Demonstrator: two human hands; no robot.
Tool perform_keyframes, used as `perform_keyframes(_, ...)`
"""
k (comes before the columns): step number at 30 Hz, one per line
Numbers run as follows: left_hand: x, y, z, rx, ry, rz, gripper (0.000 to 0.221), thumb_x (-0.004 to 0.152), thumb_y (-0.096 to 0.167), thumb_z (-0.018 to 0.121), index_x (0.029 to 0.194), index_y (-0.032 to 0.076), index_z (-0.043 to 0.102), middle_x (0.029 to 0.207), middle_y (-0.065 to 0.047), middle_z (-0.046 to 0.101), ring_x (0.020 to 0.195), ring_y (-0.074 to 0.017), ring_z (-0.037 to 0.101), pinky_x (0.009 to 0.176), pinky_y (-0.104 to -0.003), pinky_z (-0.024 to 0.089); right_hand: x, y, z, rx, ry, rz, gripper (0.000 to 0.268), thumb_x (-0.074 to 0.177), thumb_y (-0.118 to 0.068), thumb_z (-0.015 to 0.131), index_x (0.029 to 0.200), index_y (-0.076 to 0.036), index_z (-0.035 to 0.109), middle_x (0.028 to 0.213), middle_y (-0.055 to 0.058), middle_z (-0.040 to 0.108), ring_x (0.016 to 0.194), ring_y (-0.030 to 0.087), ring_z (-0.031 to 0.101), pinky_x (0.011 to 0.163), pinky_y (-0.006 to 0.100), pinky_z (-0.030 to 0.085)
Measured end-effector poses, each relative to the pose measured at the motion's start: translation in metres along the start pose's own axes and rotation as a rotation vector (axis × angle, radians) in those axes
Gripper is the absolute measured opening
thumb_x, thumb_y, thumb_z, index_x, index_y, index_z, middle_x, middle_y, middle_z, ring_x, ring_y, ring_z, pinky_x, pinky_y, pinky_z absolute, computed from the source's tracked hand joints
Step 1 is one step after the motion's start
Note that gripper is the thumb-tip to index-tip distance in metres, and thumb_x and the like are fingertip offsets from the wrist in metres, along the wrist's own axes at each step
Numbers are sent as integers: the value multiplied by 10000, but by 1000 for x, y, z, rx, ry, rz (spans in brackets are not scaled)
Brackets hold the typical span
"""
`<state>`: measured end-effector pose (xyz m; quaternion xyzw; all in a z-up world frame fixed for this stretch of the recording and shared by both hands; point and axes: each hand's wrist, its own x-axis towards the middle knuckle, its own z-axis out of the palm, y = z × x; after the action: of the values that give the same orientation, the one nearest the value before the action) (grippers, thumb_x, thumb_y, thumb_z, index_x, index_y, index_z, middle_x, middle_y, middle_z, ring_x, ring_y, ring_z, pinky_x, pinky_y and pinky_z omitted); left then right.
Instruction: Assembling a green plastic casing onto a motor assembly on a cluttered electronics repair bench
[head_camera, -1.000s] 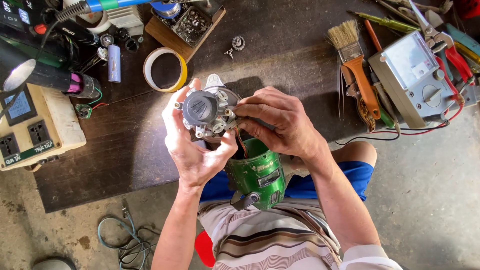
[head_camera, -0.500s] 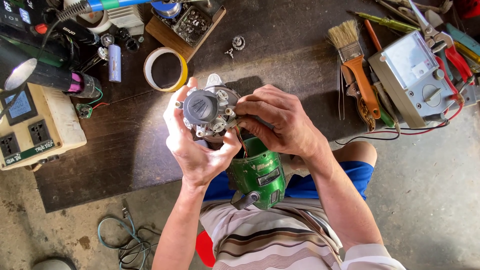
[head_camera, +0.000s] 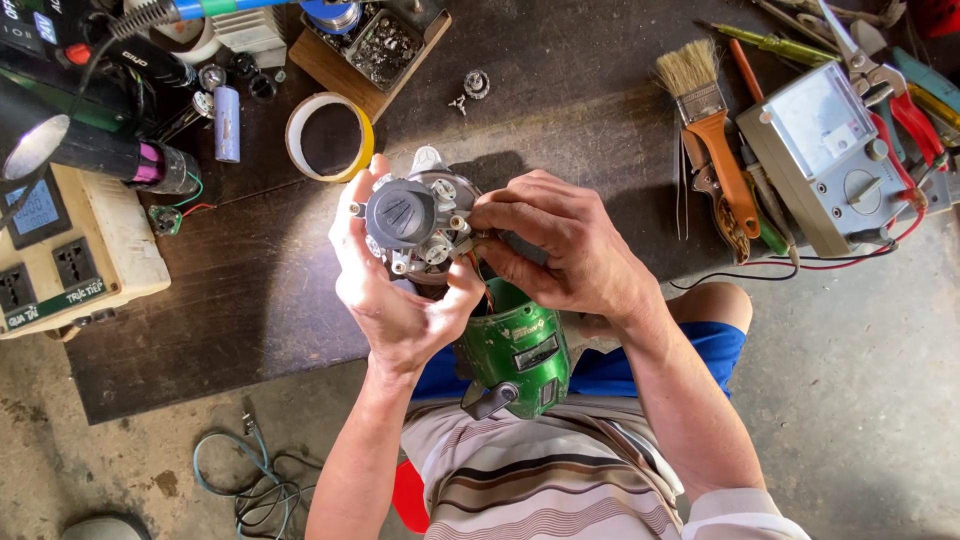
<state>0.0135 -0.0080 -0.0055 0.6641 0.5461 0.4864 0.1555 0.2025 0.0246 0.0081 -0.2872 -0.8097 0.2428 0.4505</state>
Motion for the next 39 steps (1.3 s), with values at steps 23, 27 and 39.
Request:
perform_keyframes(23,5,7,-4,-12,-61,-52,786,723,169,680,1448,-8,435,1495,-170,526,1380,-331,600,1156,-391,528,-4,12,0,61,-28,-53,183,1029,-63,656,1161,60,620,1058,189,688,895,331,672,904,500,575)
perform_keyframes(27,4,5,-4,4,-47,-28,787,746,202,699,1447,-24,423,1491,-187,535,1391,-348,601,1169,-398,524,2,9,-1,69,-39,-44,138,1039,-60,623,1131,42,608,1020,163,664,835,320,627,868,473,550)
perform_keyframes(39,8,9,-5,30,-43,-29,760,740,263,673,1415,-34,491,1437,-171,562,1317,-342,624,1116,-401,538,6,6,-1,55,-39,-20,105,1048,-78,587,1098,14,590,991,137,639,785,308,586,819,442,519)
